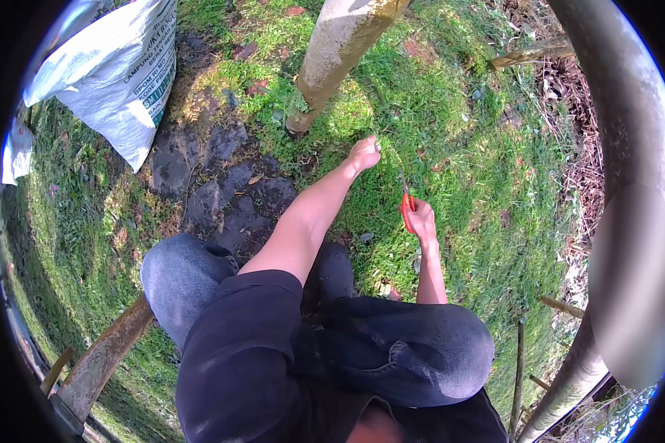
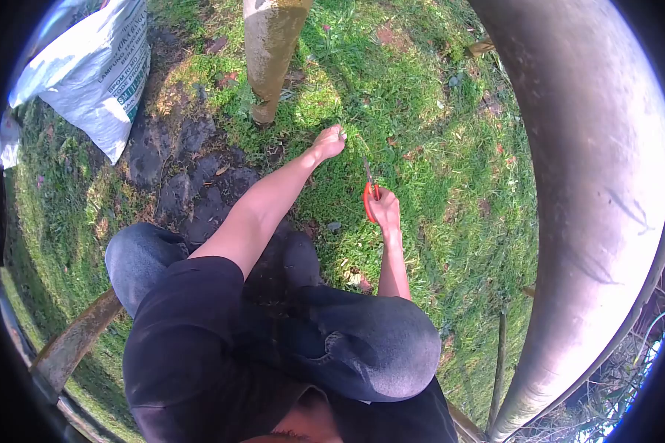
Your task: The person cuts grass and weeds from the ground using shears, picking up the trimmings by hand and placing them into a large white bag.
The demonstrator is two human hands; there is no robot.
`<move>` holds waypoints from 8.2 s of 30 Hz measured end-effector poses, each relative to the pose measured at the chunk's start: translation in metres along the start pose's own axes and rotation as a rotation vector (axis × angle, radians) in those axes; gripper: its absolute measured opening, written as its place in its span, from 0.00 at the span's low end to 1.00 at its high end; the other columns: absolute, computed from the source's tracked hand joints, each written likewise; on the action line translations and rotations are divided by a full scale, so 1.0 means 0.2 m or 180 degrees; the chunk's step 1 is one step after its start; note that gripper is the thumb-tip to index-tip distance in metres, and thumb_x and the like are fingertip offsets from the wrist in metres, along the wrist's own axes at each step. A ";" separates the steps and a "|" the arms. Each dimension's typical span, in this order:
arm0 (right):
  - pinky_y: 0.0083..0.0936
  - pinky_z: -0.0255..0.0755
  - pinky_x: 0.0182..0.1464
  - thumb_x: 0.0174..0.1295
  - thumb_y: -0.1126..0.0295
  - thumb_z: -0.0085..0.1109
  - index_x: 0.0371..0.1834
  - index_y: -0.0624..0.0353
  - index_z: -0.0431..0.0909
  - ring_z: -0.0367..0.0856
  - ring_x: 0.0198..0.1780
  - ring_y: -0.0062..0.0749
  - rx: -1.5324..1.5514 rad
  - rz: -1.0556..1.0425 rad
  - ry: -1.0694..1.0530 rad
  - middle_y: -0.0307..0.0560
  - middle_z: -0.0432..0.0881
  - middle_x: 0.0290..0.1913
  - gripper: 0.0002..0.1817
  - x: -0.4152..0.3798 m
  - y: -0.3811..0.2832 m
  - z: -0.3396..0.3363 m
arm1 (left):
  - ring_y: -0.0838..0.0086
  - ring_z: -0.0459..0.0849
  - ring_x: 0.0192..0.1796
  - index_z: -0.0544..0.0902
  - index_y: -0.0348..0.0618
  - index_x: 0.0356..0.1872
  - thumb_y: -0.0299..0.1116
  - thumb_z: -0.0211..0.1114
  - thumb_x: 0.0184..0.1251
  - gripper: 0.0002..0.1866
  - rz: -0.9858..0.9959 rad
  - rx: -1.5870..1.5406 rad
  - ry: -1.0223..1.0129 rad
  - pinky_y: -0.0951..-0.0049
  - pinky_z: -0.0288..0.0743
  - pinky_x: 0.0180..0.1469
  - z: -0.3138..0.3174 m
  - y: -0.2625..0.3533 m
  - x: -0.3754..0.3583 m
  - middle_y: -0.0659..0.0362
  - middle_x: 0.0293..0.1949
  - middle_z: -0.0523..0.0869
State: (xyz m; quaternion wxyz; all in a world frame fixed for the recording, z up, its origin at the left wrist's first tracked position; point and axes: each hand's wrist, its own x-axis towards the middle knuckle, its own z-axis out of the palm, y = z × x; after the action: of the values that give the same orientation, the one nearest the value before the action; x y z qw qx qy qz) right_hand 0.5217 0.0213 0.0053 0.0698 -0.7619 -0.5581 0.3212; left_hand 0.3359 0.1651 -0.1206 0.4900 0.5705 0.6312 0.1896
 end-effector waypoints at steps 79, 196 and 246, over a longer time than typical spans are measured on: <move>0.45 0.79 0.48 0.57 0.44 0.62 0.34 0.57 0.85 0.87 0.43 0.60 -0.0730 0.0237 0.0326 0.63 0.87 0.36 0.24 0.23 0.01 0.00 | 0.50 0.83 0.60 0.74 0.35 0.59 0.41 0.63 0.69 0.24 0.0352 0.0554 0.0398 0.56 0.78 0.63 0.05 0.15 0.20 0.42 0.55 0.85; 0.45 0.78 0.52 0.56 0.48 0.63 0.33 0.56 0.86 0.88 0.43 0.58 -0.0663 0.0414 0.0196 0.64 0.88 0.37 0.20 0.13 0.01 0.17 | 0.55 0.87 0.52 0.83 0.50 0.47 0.42 0.68 0.65 0.14 0.0286 0.0759 0.0469 0.55 0.80 0.56 -0.14 0.05 -0.22 0.52 0.46 0.89; 0.45 0.79 0.49 0.55 0.50 0.63 0.37 0.59 0.85 0.88 0.43 0.57 -0.0961 0.0074 0.0064 0.61 0.88 0.40 0.21 0.10 -0.02 0.27 | 0.53 0.84 0.61 0.84 0.35 0.54 0.59 0.63 0.69 0.33 -0.0676 0.1225 -0.0742 0.55 0.77 0.62 -0.35 0.01 -0.45 0.44 0.56 0.86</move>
State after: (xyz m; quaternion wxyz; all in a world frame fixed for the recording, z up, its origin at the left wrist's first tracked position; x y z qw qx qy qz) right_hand 0.4908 0.0269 -0.0434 -0.0437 -0.7733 -0.5905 0.2269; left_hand 0.2679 0.1062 -0.0511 0.4590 0.6018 0.6514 -0.0537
